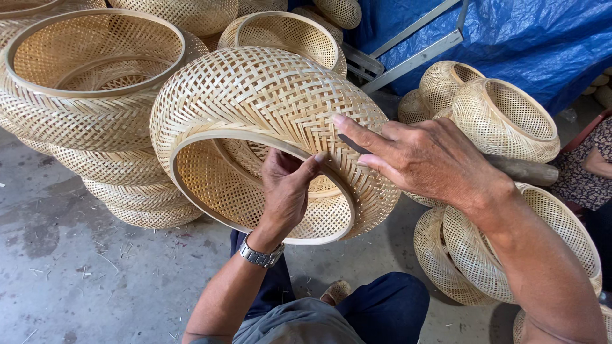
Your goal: The person uses a small knife to trim and smooth the rim of a woven bamboo basket. They rotate the basket to work on different sections of the edge, then place it aside and pick up another basket to repeat the process.
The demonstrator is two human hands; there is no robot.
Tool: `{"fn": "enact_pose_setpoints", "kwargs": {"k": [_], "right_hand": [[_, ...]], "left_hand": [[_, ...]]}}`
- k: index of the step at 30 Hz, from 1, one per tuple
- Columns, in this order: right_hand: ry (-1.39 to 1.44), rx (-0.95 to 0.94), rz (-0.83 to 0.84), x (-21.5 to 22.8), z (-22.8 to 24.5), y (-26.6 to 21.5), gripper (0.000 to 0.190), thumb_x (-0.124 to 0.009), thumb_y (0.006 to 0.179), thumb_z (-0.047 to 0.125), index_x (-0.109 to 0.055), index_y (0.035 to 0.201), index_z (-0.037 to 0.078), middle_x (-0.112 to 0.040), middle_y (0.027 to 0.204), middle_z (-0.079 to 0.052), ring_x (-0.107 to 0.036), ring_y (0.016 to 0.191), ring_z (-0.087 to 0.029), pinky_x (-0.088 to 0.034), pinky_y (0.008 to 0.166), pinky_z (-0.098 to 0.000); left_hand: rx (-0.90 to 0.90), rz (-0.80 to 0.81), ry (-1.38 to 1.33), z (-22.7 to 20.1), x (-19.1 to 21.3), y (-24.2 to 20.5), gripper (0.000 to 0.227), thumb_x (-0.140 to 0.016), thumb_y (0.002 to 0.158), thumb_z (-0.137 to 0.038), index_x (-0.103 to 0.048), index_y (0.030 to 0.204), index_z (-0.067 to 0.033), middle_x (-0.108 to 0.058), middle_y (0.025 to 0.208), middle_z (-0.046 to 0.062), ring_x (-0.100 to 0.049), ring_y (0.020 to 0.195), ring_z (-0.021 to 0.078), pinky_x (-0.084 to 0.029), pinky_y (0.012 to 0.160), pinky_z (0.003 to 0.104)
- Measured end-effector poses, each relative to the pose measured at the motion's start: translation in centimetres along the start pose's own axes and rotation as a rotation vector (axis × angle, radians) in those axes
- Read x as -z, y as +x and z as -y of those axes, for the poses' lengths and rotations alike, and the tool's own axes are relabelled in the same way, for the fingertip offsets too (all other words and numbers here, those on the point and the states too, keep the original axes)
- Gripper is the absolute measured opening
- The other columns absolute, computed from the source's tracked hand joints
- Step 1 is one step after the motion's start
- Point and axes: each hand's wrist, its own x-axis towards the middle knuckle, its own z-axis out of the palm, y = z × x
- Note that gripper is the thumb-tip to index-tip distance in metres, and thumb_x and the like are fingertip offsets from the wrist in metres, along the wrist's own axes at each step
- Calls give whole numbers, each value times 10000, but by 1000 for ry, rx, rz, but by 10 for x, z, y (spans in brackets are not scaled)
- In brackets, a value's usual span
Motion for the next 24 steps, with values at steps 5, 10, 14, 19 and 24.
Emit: {"fn": "enact_pose_setpoints", "kwargs": {"k": [5,10,14,19,24], "right_hand": [[-9,11,4,3,2,2,703,-670,925,380,-369,1557,317,-685,723,-39,-622,459,-143,-582,437,-297],[-1,31,30,5,5,5,634,-671,917,372,-438,1507,367,-655,692,-29,-611,444,-136,-572,421,-289],[-40,34,63,1,7,5,626,-671,919,387,-467,1511,401,-605,652,-42,-589,407,-118,-567,390,-277],[-97,113,-17,-10,2,1,631,-682,901,403,-465,1492,366,-588,643,-52,-566,387,-107,-574,390,-286],[78,126,-18,-17,-14,-1,569,-652,959,345,-472,1498,366,-570,641,-28,-505,388,-99,-537,392,-255]], "left_hand": [[-10,-10,-6,1,-2,-1,361,-710,937,62,-533,1247,9,-701,1151,138,-721,1002,181,-638,901,331],[-13,-17,62,0,-6,-4,389,-716,930,53,-509,1256,6,-701,1156,138,-721,1013,181,-645,912,334],[-33,-38,77,1,-9,-4,390,-716,930,52,-513,1259,1,-701,1170,134,-714,1016,176,-636,905,324],[-55,3,129,-1,-7,-5,342,-703,942,30,-528,1234,-1,-719,1138,166,-750,982,208,-672,878,348],[-34,21,133,-3,-5,-7,332,-713,940,19,-537,1222,-3,-727,1091,162,-753,943,202,-680,853,345]]}}
